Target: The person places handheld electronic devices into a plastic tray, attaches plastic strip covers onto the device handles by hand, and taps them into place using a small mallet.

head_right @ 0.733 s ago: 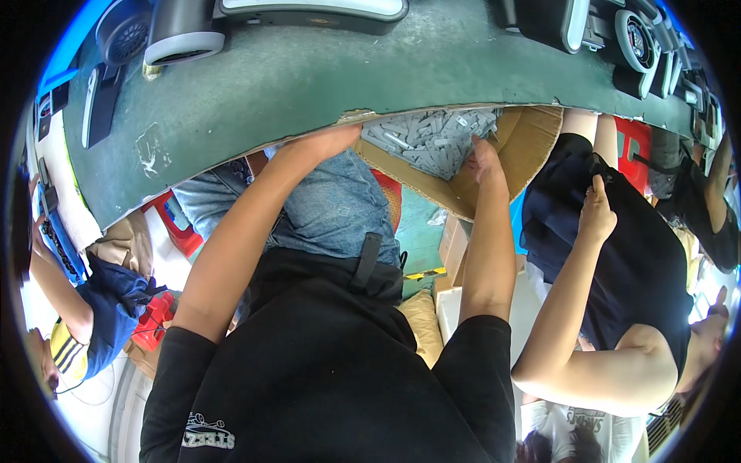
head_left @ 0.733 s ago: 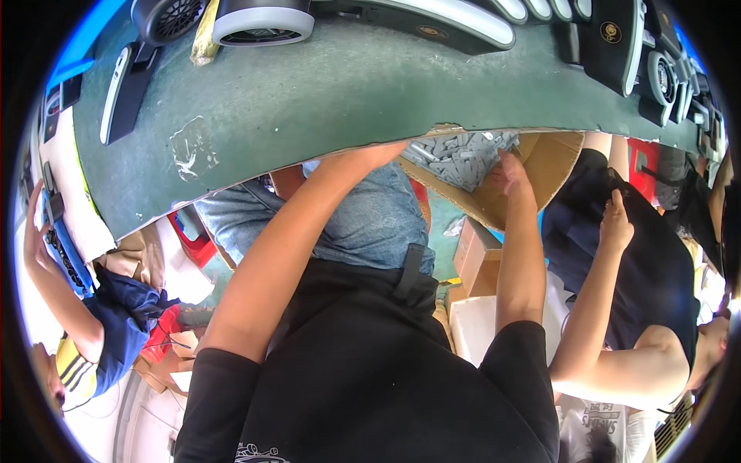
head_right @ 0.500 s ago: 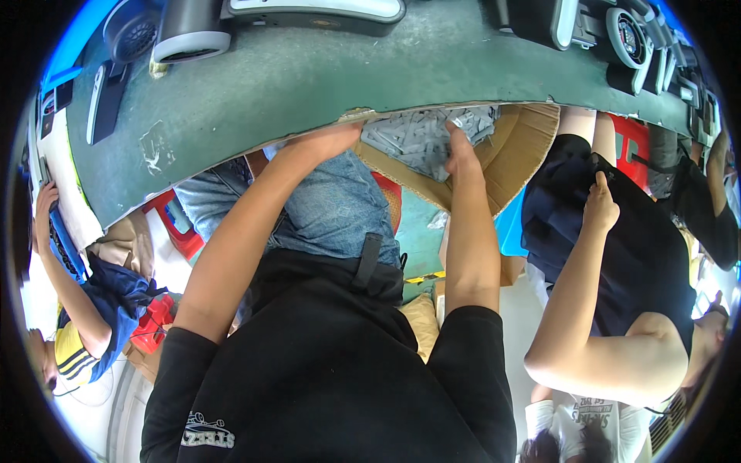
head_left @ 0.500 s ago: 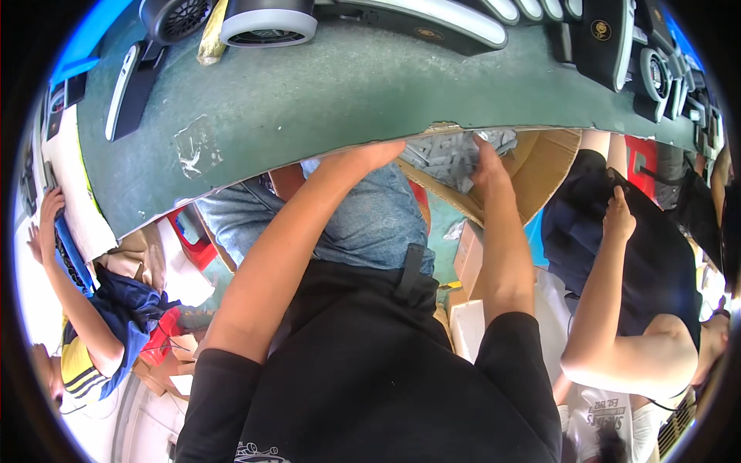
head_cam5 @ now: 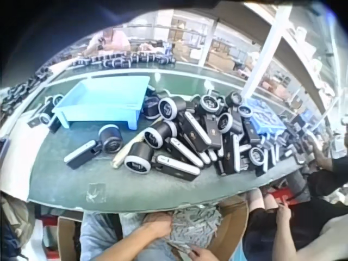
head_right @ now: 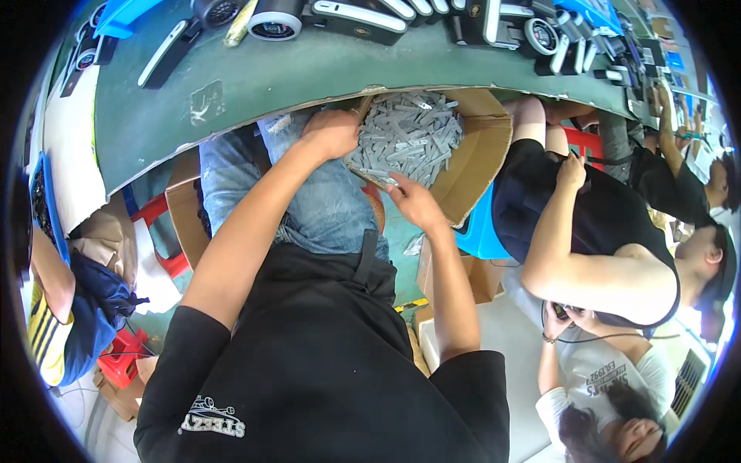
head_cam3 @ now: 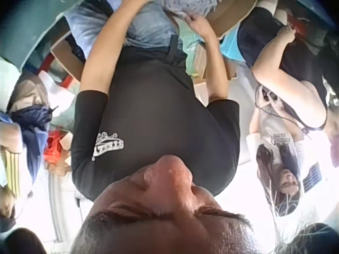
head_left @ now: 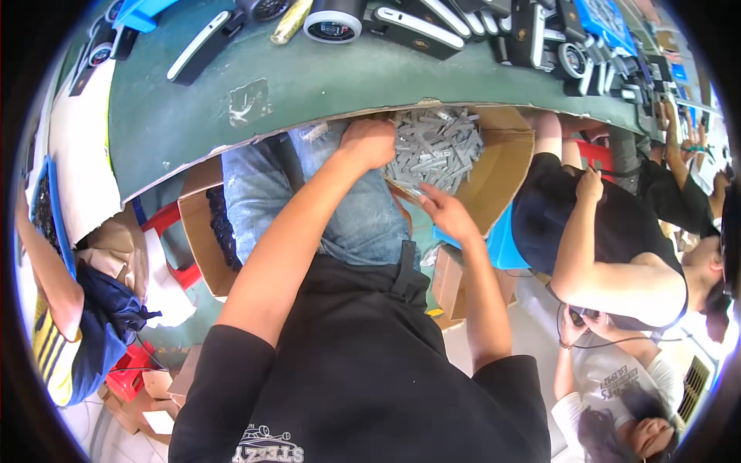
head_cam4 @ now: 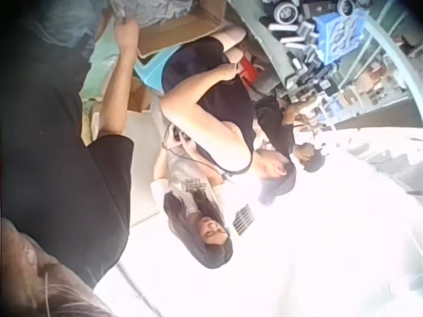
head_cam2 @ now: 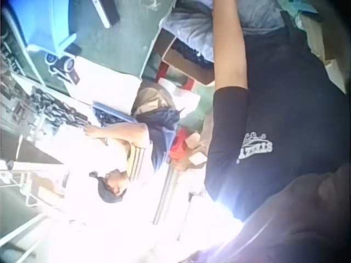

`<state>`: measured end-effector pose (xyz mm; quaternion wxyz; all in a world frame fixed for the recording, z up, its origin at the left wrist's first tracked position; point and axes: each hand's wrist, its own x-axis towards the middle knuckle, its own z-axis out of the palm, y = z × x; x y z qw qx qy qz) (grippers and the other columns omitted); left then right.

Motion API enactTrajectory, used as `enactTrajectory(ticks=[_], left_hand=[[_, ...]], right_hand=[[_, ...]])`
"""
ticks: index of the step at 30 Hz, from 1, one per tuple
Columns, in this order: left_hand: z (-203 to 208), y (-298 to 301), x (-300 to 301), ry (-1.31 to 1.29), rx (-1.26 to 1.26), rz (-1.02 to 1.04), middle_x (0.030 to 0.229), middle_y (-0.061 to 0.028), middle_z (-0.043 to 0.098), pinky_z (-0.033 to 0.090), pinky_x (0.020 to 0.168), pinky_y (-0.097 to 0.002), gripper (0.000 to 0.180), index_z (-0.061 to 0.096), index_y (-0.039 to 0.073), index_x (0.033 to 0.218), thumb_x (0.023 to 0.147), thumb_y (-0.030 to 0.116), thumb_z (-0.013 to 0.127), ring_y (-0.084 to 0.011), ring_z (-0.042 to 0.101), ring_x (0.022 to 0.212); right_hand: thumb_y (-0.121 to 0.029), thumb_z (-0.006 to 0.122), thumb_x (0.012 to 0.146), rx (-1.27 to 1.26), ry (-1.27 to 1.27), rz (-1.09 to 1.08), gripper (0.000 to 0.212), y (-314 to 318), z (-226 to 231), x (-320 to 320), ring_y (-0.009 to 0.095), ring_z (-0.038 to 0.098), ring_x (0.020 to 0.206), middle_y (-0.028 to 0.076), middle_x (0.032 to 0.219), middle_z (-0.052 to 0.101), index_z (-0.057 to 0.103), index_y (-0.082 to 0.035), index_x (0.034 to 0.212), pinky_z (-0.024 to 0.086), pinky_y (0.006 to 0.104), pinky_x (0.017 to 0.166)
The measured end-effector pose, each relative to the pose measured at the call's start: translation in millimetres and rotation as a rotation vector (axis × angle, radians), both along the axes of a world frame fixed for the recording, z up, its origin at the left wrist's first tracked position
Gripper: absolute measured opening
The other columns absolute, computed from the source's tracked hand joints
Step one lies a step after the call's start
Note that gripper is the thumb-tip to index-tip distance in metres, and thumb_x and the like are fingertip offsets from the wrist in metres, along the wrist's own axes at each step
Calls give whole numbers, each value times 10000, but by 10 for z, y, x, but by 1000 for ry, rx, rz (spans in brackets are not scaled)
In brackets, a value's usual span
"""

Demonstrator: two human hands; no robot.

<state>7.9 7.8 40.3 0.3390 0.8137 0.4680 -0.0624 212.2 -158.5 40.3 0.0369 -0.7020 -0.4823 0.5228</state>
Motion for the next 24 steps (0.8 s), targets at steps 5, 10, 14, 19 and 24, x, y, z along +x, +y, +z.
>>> enactTrajectory(ticks=[5,10,14,19,24], left_hand=[[370,-16,-91,-45,109,-70,1045,-266,728,577,846,-520,324,702,-4,1153,871,95,576,-431,713,999],[872,-84,-528,-241,222,41,1165,-265,709,543,963,-501,401,657,56,1344,975,193,578,-404,685,1102],[1008,-218,-754,-243,221,84,1201,-278,698,516,1022,-481,400,644,22,1356,987,164,580,-421,659,1160],[680,-382,-751,-466,175,159,1214,-290,689,511,1045,-487,391,671,-33,1293,942,129,605,-430,659,1166],[335,-448,-568,-430,95,322,1325,-283,649,481,1096,-454,481,571,-42,1408,970,155,612,-428,624,1243]], right_hand=[[-248,607,1010,398,-157,163,389,-238,-132,-169,419,676,1107,248,1165,707,632,-85,1362,530,478,939],[-194,584,994,398,-358,146,278,-192,-201,-204,469,668,996,269,1020,706,685,-101,1236,534,528,856],[-157,560,969,468,-382,145,215,-256,-179,-252,486,671,951,284,969,704,689,-94,1128,530,574,845],[-155,564,959,473,-322,140,238,-327,-185,-211,490,664,957,292,967,695,698,-90,1144,524,573,849],[-133,569,942,481,-282,157,253,-359,-271,-116,495,663,935,293,954,690,699,-85,1154,524,579,828]])
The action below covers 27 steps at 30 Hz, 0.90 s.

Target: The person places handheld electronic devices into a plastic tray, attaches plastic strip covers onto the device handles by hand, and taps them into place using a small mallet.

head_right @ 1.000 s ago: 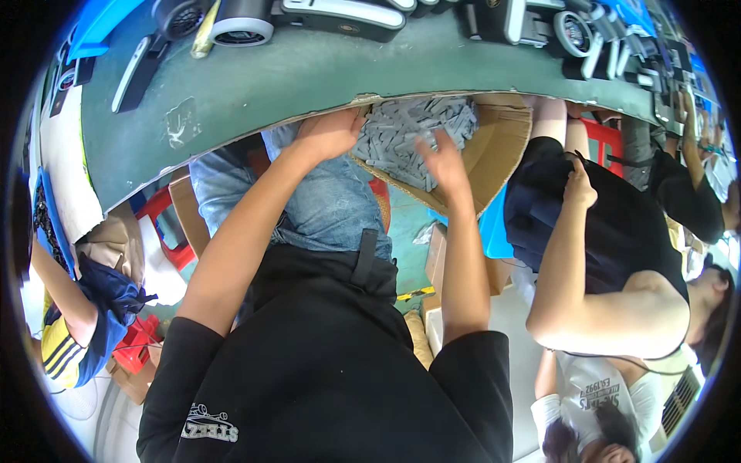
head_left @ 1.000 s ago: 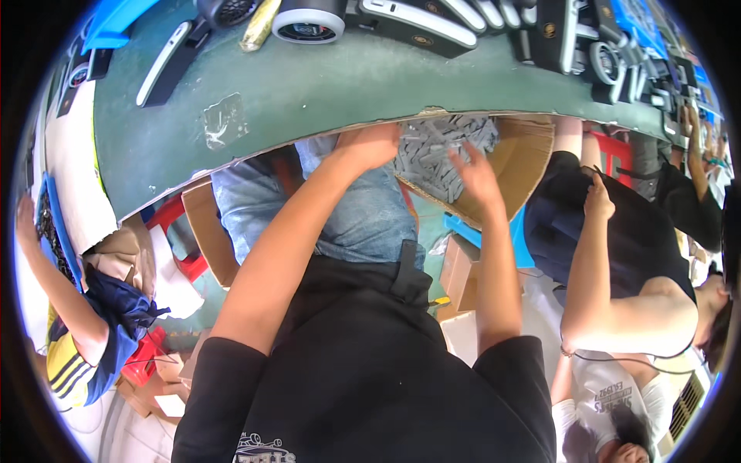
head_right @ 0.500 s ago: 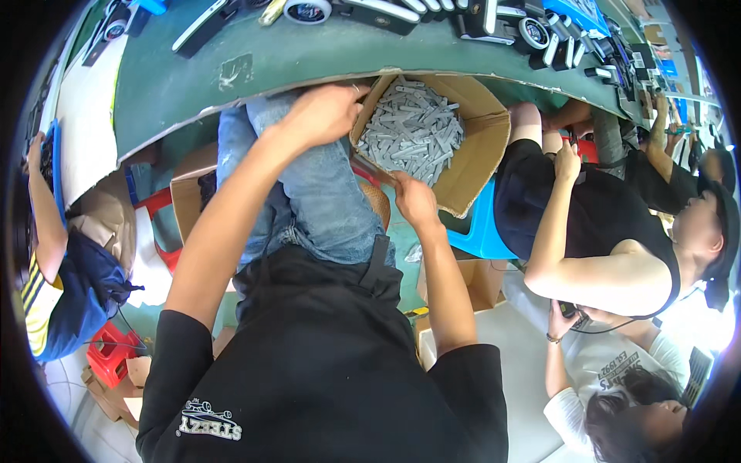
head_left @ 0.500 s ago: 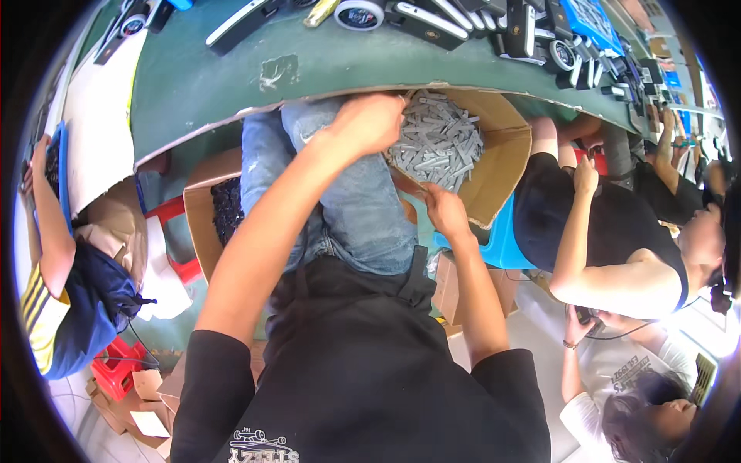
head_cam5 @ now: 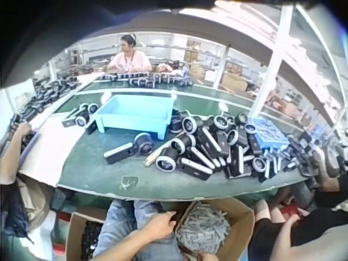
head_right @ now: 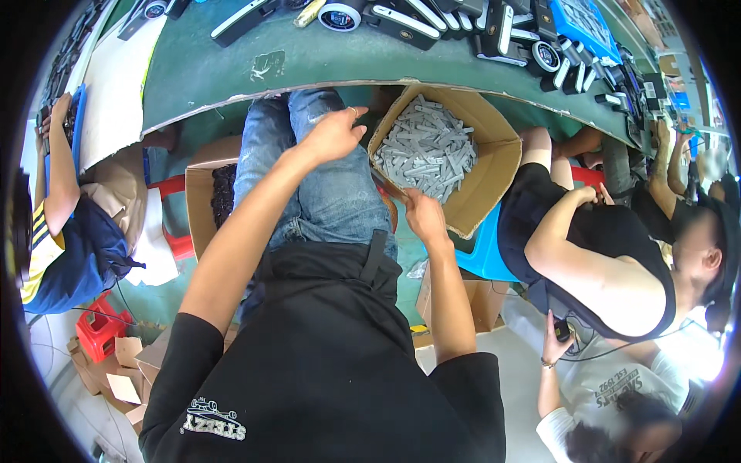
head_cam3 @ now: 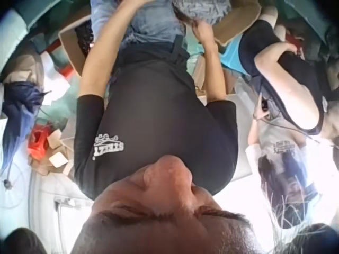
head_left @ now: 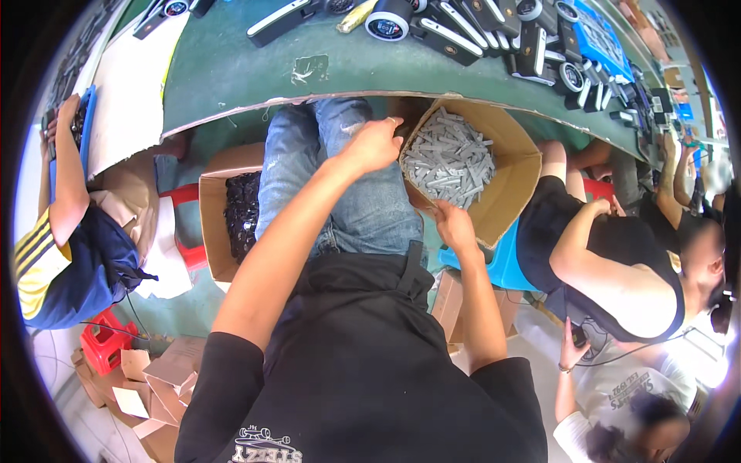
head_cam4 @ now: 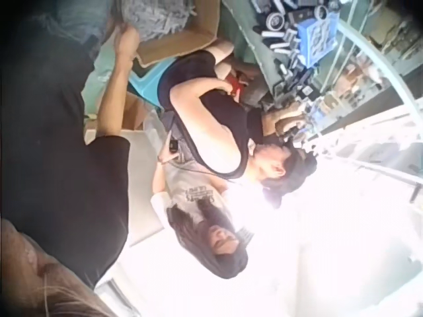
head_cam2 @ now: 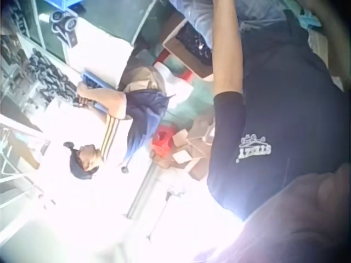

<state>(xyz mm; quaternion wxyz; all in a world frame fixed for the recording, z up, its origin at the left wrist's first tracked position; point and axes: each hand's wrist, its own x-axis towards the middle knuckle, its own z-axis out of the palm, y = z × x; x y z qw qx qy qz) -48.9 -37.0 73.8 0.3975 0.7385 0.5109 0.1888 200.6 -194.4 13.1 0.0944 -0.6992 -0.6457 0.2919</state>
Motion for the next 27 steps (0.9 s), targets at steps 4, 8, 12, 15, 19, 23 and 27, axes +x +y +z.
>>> enactTrajectory(ticks=[4,8,12,15,19,23,27], left_hand=[[-446,136,295,62,-18,67,1335,-342,613,494,1075,-464,684,461,-49,1498,921,256,664,-451,627,1219],[-501,290,723,41,-137,140,1206,-357,657,539,983,-517,584,530,-97,1362,893,220,674,-478,662,1122],[-962,317,740,194,-207,136,1123,-290,710,540,961,-539,382,636,6,1225,865,125,585,-456,681,1077],[-919,272,742,192,-182,155,1100,-275,714,534,960,-550,394,647,36,1230,853,129,579,-457,681,1061],[-841,248,728,196,-218,154,1133,-296,690,533,954,-545,384,648,28,1241,888,162,574,-471,670,1059],[-1038,170,642,72,72,125,1088,-292,689,514,947,-541,347,671,8,1186,903,185,575,-482,656,1038],[-980,177,594,244,-146,-2,1197,-214,697,506,977,-486,311,677,50,1191,932,190,575,-415,650,1111]], right_hand=[[-130,573,946,-74,8,22,278,56,105,-5,487,668,932,288,962,694,707,-95,1187,534,564,827],[-174,625,967,-153,111,-10,290,68,254,25,480,666,968,282,996,696,716,-77,1225,542,518,841],[-260,660,982,-335,219,59,390,284,424,166,406,685,1113,257,1167,711,686,-32,1298,536,436,950],[-351,666,984,-486,358,38,514,689,385,364,345,624,1290,228,1354,666,643,-7,1365,465,392,1097],[-282,642,953,13,-47,25,486,1293,-446,297,407,578,1309,227,1382,632,631,-10,1355,461,481,1104],[-323,648,913,112,-249,290,609,2128,-1194,301,407,443,1435,202,1519,517,544,-80,1462,355,515,1196],[-349,654,913,15,-174,283,651,2273,-1365,441,394,382,1479,187,1565,466,504,-135,1509,307,547,1220]])
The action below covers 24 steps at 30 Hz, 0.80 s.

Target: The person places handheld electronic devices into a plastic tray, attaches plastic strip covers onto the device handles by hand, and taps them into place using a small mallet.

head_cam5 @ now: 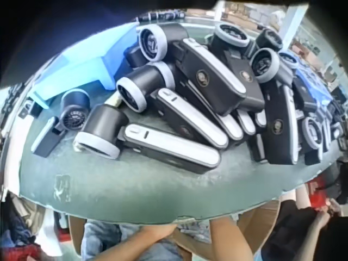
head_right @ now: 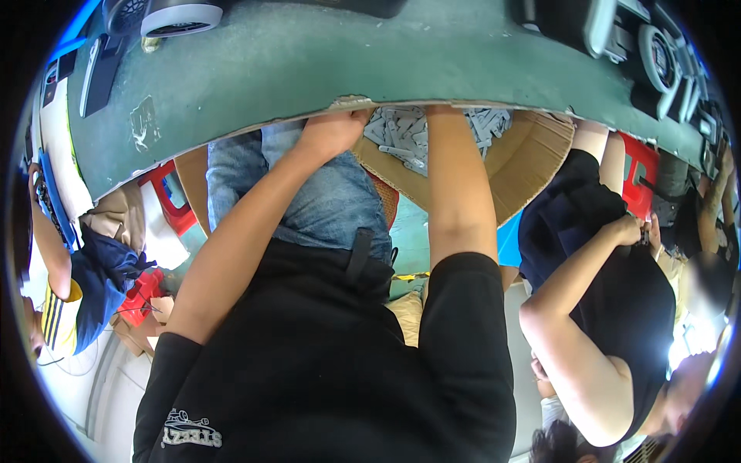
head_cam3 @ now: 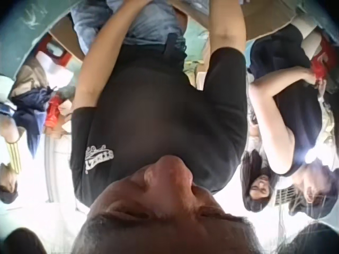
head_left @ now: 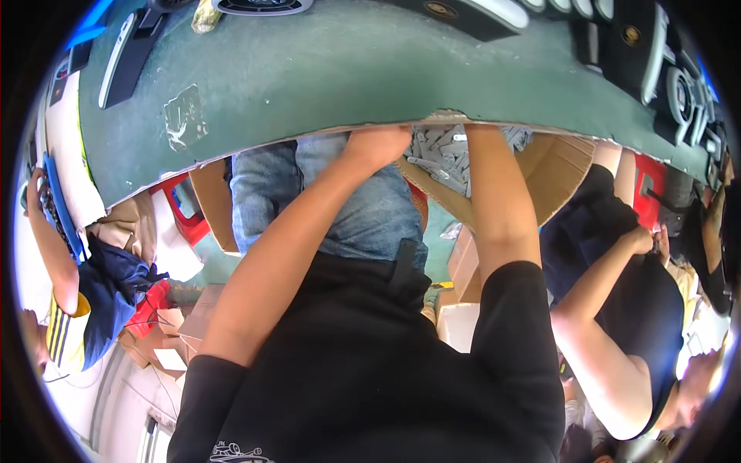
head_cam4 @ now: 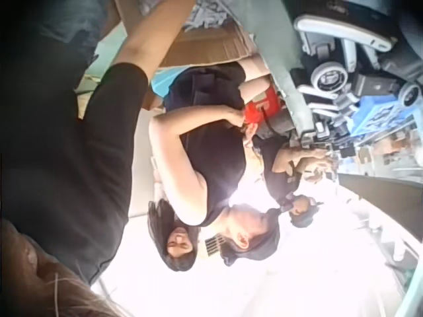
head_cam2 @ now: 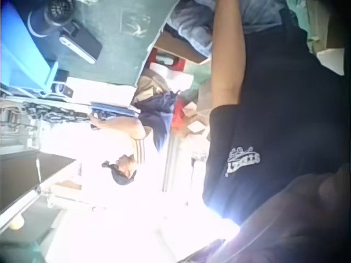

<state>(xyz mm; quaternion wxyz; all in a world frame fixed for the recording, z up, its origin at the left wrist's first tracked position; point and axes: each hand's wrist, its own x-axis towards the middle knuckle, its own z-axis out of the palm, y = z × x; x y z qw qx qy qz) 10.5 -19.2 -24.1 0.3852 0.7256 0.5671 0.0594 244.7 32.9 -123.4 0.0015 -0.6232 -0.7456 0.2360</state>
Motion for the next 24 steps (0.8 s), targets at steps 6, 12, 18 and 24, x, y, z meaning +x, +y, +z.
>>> enactTrajectory(ticks=[6,12,18,24], left_hand=[[104,-40,1,-34,84,44,1072,-153,738,527,902,-479,256,707,68,1072,972,251,558,-355,692,998],[-15,-26,-54,-53,109,-3,1086,-155,741,532,904,-470,294,710,60,1103,987,287,565,-355,695,993],[-57,32,-24,-120,42,24,1114,-196,725,517,929,-489,295,706,35,1130,982,242,558,-386,678,1020],[122,98,-1,-135,25,0,1050,-203,725,524,911,-490,301,702,13,1091,988,254,554,-391,683,989]], right_hand=[[-366,662,919,-135,-162,-105,654,-454,-137,0,380,327,1512,167,1598,419,489,-198,1528,274,587,1224],[-400,682,929,-414,-444,-192,664,-1307,360,12,329,175,1579,106,1684,253,454,-339,1551,223,684,1207],[-368,711,922,-696,-470,-200,724,-1635,673,345,321,89,1610,77,1743,68,417,-362,1584,109,714,1228],[-479,588,975,-778,-428,-177,625,-1832,836,559,324,136,1607,111,1747,133,462,-337,1570,73,589,1276]])
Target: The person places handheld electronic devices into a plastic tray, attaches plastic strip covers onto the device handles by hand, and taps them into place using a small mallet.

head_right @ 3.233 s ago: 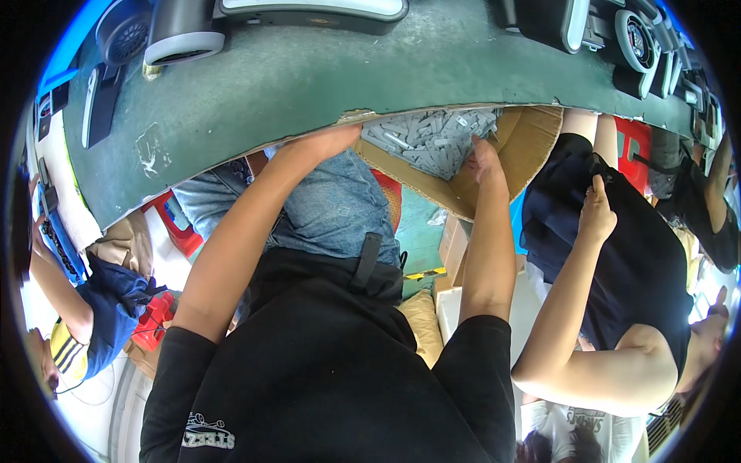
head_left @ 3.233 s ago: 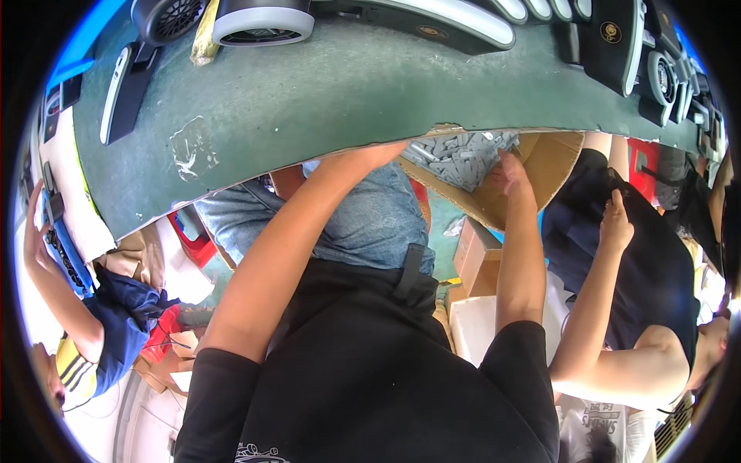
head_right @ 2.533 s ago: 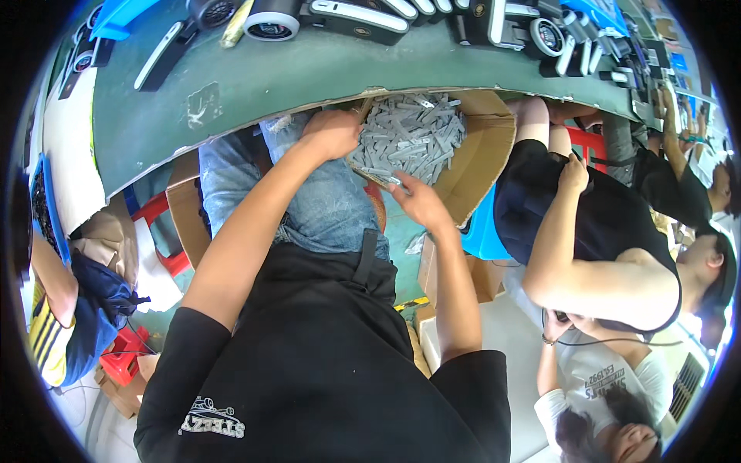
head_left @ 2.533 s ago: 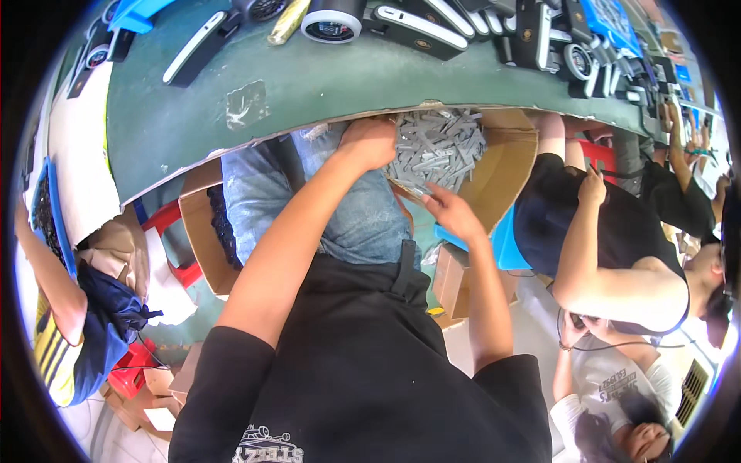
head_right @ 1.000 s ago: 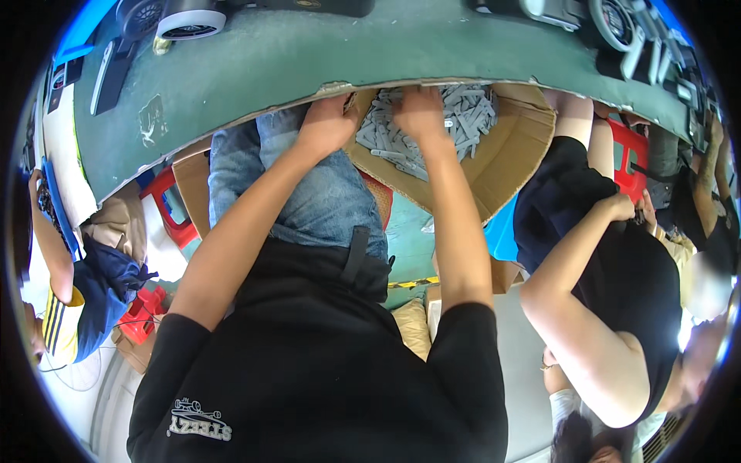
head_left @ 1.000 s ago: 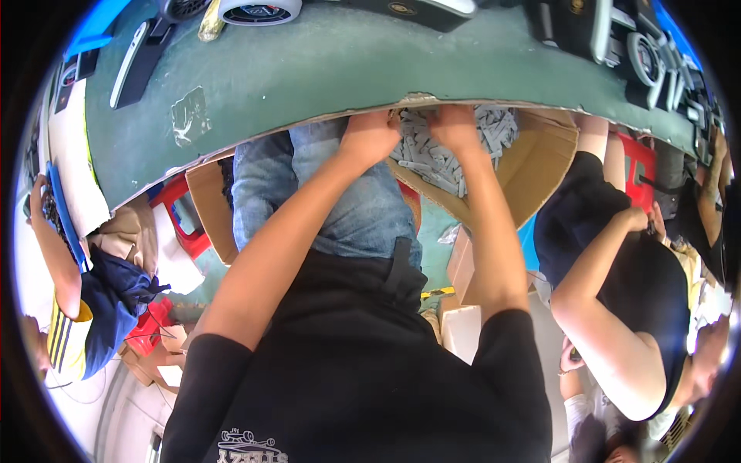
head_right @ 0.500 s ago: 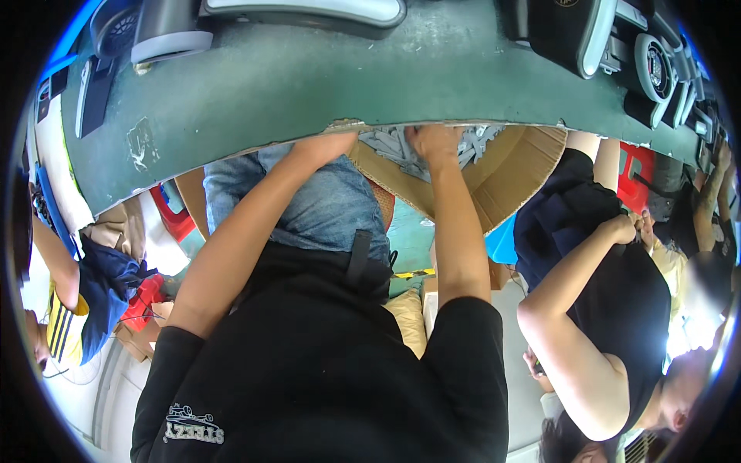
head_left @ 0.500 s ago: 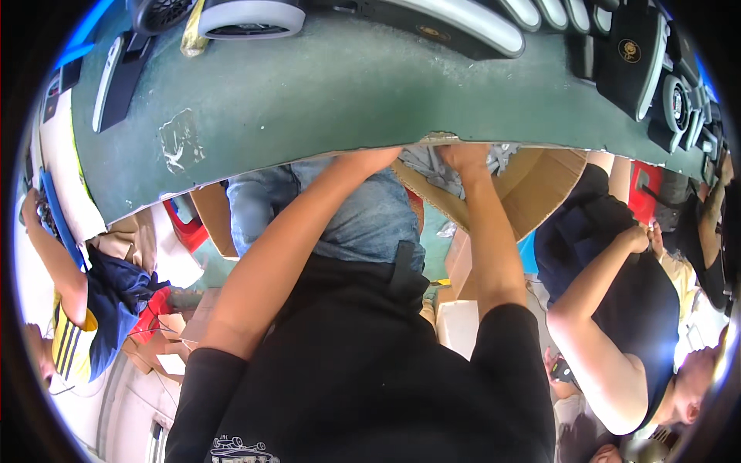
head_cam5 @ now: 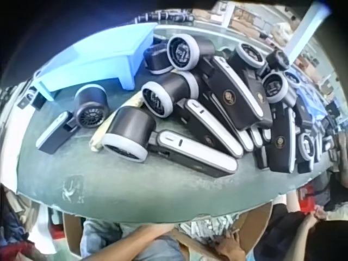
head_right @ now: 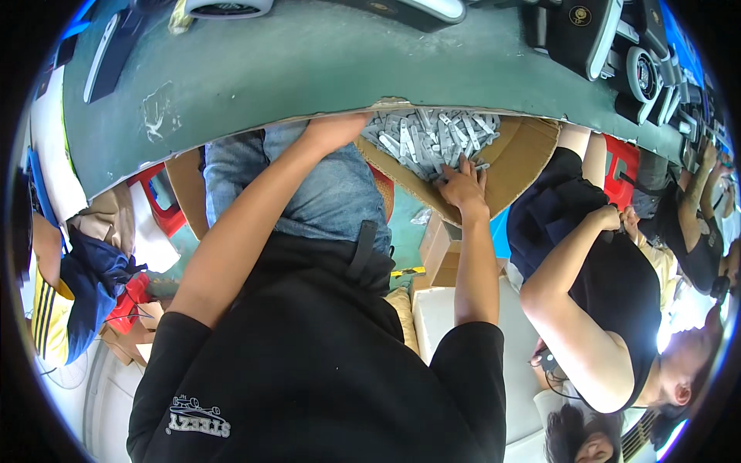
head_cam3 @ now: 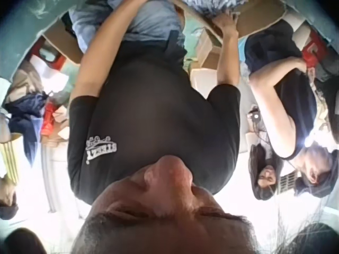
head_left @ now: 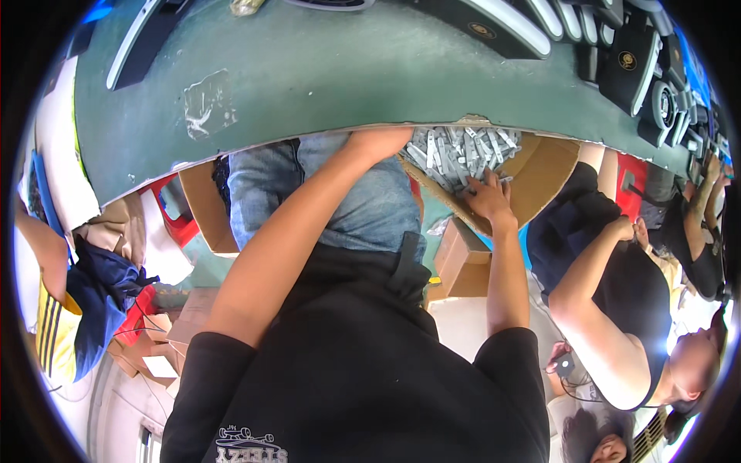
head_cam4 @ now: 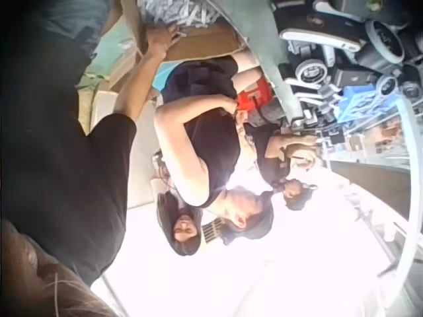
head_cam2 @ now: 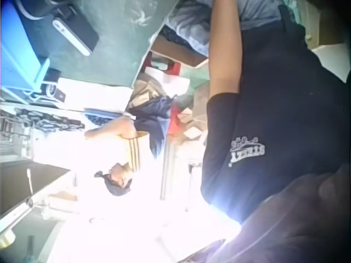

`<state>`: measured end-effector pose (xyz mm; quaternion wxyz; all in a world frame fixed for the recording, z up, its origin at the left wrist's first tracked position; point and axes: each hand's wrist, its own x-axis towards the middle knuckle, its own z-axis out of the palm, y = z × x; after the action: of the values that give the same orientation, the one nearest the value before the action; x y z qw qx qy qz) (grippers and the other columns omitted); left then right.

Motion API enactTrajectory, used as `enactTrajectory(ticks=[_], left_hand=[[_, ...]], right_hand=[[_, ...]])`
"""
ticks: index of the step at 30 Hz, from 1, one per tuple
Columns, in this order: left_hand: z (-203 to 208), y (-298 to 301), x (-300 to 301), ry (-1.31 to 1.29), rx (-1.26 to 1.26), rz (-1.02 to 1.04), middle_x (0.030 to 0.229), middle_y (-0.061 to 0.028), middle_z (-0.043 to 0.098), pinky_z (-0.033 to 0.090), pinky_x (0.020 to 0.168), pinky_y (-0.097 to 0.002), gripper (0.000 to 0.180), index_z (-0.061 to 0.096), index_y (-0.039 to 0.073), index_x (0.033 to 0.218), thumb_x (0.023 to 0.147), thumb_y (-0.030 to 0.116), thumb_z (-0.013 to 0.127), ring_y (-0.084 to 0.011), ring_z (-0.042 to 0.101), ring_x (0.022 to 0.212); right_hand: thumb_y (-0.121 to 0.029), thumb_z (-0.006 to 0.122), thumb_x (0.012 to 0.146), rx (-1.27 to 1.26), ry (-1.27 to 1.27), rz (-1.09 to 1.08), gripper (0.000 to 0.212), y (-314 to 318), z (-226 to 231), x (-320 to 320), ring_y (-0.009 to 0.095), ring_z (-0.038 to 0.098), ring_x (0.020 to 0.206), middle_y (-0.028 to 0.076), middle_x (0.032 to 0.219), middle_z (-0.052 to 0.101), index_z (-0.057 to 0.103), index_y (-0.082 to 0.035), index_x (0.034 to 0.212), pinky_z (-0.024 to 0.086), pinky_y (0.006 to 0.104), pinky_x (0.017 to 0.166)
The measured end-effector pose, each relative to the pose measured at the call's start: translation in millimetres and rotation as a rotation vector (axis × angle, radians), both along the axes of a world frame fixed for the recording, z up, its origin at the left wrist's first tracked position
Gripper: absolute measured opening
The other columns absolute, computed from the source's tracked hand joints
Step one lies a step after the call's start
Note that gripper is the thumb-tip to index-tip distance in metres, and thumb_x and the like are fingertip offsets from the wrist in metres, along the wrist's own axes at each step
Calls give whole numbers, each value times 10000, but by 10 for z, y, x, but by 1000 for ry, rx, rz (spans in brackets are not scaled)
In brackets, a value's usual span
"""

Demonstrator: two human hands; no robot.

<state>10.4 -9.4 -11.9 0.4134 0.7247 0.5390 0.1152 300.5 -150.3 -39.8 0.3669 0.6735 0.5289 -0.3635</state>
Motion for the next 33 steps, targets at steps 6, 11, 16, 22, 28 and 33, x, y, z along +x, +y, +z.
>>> enactTrajectory(ticks=[6,11,16,22,28,33], left_hand=[[-102,-11,-16,-52,40,-15,1059,-217,718,515,909,-497,340,687,1,1106,1009,286,530,-411,673,985],[-109,-12,-26,-93,41,24,1075,-221,718,514,910,-495,344,683,4,1111,1010,292,524,-417,670,991],[-41,20,-46,-35,-38,9,1056,-231,718,519,907,-484,351,679,-8,1115,1002,287,527,-413,677,979],[2,25,-27,18,-86,9,1055,-228,725,528,892,-479,367,688,7,1137,990,313,549,-409,686,977],[28,-2,-1,25,-105,50,1105,-227,728,531,916,-466,384,694,26,1184,986,330,569,-404,690,1014],[40,44,-2,89,-91,10,1135,-211,731,525,934,-452,390,691,42,1218,982,334,590,-390,689,1042]], right_hand=[[-499,551,996,-9,82,-33,485,-116,15,40,289,240,1588,123,1713,277,644,-309,1432,62,568,1270],[-454,544,1009,7,134,-23,478,-48,107,-73,305,391,1515,169,1614,446,648,-247,1427,218,535,1247],[-275,597,988,444,391,-166,438,264,-96,-222,451,601,1247,275,1331,645,646,-17,1339,486,466,1076],[-309,617,955,715,266,87,592,938,-819,-392,411,369,1494,219,1594,435,526,-63,1485,291,527,1240],[-356,630,928,415,23,212,734,1045,-1012,-374,316,243,1579,108,1682,327,380,-200,1600,163,612,1263],[-456,659,920,252,-4,195,802,411,-703,-147,311,183,1591,46,1723,223,323,-292,1629,186,634,1249]])
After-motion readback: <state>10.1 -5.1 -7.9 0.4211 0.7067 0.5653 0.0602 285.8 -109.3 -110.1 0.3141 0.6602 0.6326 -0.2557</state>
